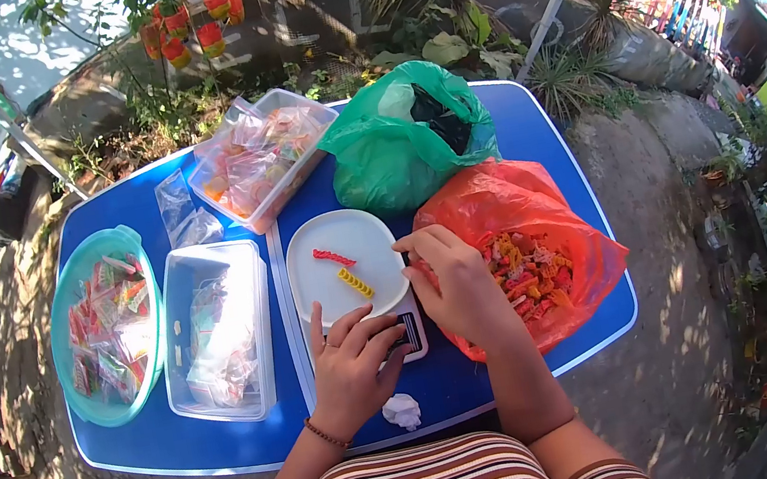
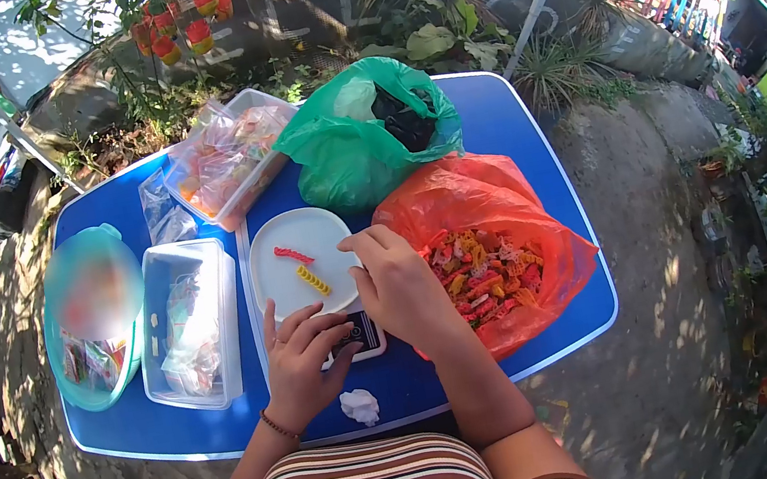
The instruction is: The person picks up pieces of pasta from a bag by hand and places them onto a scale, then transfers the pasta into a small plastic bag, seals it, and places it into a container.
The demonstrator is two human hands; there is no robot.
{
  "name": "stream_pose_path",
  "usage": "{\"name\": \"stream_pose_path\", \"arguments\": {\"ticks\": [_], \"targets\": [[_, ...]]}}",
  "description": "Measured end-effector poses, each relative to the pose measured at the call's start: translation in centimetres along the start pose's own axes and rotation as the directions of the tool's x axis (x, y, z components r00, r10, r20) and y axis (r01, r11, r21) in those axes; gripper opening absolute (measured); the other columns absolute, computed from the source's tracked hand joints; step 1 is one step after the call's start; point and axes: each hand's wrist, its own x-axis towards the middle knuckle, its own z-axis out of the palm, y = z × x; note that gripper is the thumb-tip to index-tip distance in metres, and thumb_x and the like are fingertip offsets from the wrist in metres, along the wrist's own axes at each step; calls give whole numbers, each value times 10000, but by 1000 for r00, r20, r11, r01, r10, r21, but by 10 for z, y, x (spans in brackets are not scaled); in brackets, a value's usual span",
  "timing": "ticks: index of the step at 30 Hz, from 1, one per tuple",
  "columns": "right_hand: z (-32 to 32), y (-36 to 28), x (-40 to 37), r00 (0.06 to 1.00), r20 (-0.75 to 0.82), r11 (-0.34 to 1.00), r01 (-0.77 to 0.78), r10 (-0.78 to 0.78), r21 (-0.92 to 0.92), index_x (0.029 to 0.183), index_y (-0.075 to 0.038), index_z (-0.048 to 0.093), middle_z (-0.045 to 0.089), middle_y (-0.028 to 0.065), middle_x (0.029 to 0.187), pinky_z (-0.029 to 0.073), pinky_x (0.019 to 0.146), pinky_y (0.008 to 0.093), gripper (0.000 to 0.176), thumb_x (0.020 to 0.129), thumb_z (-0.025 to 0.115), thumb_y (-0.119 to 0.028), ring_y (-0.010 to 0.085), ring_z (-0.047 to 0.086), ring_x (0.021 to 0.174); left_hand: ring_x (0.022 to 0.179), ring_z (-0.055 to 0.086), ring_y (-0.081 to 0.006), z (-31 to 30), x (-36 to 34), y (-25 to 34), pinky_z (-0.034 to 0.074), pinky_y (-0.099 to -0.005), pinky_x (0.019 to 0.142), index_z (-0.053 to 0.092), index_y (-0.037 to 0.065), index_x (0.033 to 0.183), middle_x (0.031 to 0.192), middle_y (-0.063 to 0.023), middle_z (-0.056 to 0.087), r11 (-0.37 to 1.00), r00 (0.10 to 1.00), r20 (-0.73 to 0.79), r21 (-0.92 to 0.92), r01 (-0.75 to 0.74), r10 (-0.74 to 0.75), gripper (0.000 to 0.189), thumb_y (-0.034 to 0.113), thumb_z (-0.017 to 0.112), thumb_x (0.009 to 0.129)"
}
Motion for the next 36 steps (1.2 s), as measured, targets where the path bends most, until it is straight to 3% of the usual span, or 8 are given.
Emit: {"name": "stream_pose_path", "arguments": {"ticks": [9,12,19,22,26,30,33,36], "targets": [[-86,52,-100,928,-91,908,-372,361,-191,1050,18,666,652,180,988,534,860,444,227,831,724,26,376,666,956,1330,557,-220,44,23,37,117,-699,1241,719,228,1221,1298,38,665,952,936,222,-201,-229,273,481,376,868,788],[-101,51,-124,856,-46,838,-514,515,-181,1058,5,672,651,185,990,531,860,446,310,772,791,-1,374,668,961,1351,540,-220,55,25,44,85,-726,1228,733,217,1160,1324,30,650,937,897,295,-219,-272,329,422,347,859,779],[-105,50,-134,883,-26,814,-442,468,-377,1115,-33,686,647,162,1103,522,958,446,482,679,882,-89,359,633,1092,1265,615,-184,76,26,42,84,-679,1236,729,202,906,1076,94,732,926,882,281,-100,-365,378,110,168,785,818],[-97,50,-120,885,-16,794,-425,465,-435,1135,-43,676,618,162,1189,517,977,461,451,730,858,-116,371,592,1139,1156,664,-150,82,48,46,134,-633,1230,698,205,835,944,120,733,917,896,206,-29,-397,394,103,134,770,820],[-102,67,-104,897,-220,841,-437,383,-318,1112,-35,695,640,167,1140,517,960,457,358,786,821,-113,373,612,1103,1032,659,-111,71,86,65,275,-535,1179,664,187,857,907,94,702,951,935,-184,-8,-311,304,80,134,723,850],[-112,60,-103,916,-196,881,-392,349,-265,1079,-18,709,664,166,1067,537,914,442,278,817,787,-68,368,660,1023,936,674,-177,62,81,63,460,-409,1007,678,153,924,938,33,717,890,920,48,-277,-363,390,168,95,776,800],[-112,60,-111,903,-90,880,-430,420,-200,1054,-14,725,683,157,1031,544,892,415,291,784,820,-66,345,683,997,888,681,-194,67,54,52,486,-383,932,688,137,941,919,9,719,875,800,386,-350,-335,460,154,103,765,812],[-110,62,-116,879,-28,862,-472,476,-186,1037,-12,733,693,152,1008,547,878,405,305,760,846,-73,332,691,984,840,690,-185,67,40,47,485,-367,887,710,137,962,862,-9,722,892,785,440,-321,-317,437,131,118,747,837]]}}
